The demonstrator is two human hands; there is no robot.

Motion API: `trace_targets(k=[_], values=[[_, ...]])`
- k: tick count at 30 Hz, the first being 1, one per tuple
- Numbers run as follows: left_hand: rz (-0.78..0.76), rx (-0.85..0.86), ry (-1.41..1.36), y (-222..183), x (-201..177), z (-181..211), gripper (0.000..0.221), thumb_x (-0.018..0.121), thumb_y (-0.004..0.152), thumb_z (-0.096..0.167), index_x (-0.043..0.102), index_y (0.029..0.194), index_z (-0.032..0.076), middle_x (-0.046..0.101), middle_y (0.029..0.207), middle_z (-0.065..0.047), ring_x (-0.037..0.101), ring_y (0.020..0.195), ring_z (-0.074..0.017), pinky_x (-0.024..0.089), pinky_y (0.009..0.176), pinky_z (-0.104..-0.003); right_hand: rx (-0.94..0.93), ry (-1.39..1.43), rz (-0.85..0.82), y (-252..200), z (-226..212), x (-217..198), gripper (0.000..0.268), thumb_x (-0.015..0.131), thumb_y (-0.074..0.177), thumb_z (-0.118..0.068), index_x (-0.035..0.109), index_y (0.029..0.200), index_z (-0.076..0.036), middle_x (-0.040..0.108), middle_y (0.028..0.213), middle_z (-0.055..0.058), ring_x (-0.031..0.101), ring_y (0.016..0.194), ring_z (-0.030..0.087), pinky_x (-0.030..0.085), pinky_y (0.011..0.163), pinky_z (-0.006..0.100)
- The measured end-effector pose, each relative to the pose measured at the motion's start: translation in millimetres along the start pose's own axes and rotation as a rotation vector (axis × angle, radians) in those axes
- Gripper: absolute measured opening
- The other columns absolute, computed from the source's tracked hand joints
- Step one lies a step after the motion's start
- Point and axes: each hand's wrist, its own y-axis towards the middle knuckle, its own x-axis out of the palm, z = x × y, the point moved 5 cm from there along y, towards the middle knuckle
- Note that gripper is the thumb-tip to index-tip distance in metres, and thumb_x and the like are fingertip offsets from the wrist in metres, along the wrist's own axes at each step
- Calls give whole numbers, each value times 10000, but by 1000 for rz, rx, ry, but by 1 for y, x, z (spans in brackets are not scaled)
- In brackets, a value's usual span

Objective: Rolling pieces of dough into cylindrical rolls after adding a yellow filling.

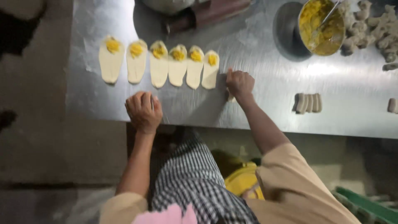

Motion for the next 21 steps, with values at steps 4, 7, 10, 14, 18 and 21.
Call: trace_targets(k=[4, 7, 10, 14, 18, 21], values=[[-30, -21, 27, 1, -4, 2, 133, 688, 1006, 179, 648, 1051, 62, 592, 1142, -127, 543, 1027, -346, 461, 948, -495, -428, 116, 828, -28, -3, -4, 321, 535, 1053, -258, 634, 789, -103, 646, 780, 93, 641, 698, 303, 524, 637, 433], [-28, -32, 42, 3, -3, -2, 135, 685, 973, 199, 642, 1016, 78, 588, 1110, -114, 548, 1027, -346, 461, 936, -491, -452, 84, 653, -17, -1, 3, 322, 585, 989, -261, 633, 695, -138, 645, 725, 77, 646, 658, 335, 504, 606, 478], [-17, -10, 35, -6, -2, -1, 130, 677, 981, 188, 656, 1039, 74, 584, 1096, -113, 544, 1012, -334, 459, 920, -492, -131, 41, 218, -17, 7, 14, 442, 590, 1032, -376, 678, 664, -148, 646, 673, 138, 657, 625, 359, 513, 611, 492], [-40, -10, 0, -12, 0, -7, 103, 679, 1030, 169, 648, 1050, 73, 585, 1121, -106, 548, 1026, -326, 468, 937, -483, -330, 85, 567, -39, -7, -10, 399, 561, 1046, -316, 696, 727, -119, 689, 726, 142, 676, 681, 358, 524, 643, 470], [10, -1, -6, -5, -1, -7, 117, 673, 989, 178, 660, 1051, 79, 587, 1112, -102, 559, 1027, -335, 473, 927, -486, -228, 47, 451, -27, 9, 15, 496, 555, 1030, -384, 691, 636, -116, 681, 648, 158, 666, 590, 341, 512, 586, 468], [-15, -8, -8, -8, -2, -8, 111, 678, 1007, 174, 648, 1045, 74, 593, 1121, -104, 563, 1013, -333, 470, 909, -489, -448, 37, 824, -57, -4, 4, 404, 547, 1082, -310, 655, 750, -106, 677, 737, 116, 678, 689, 326, 523, 613, 435]])
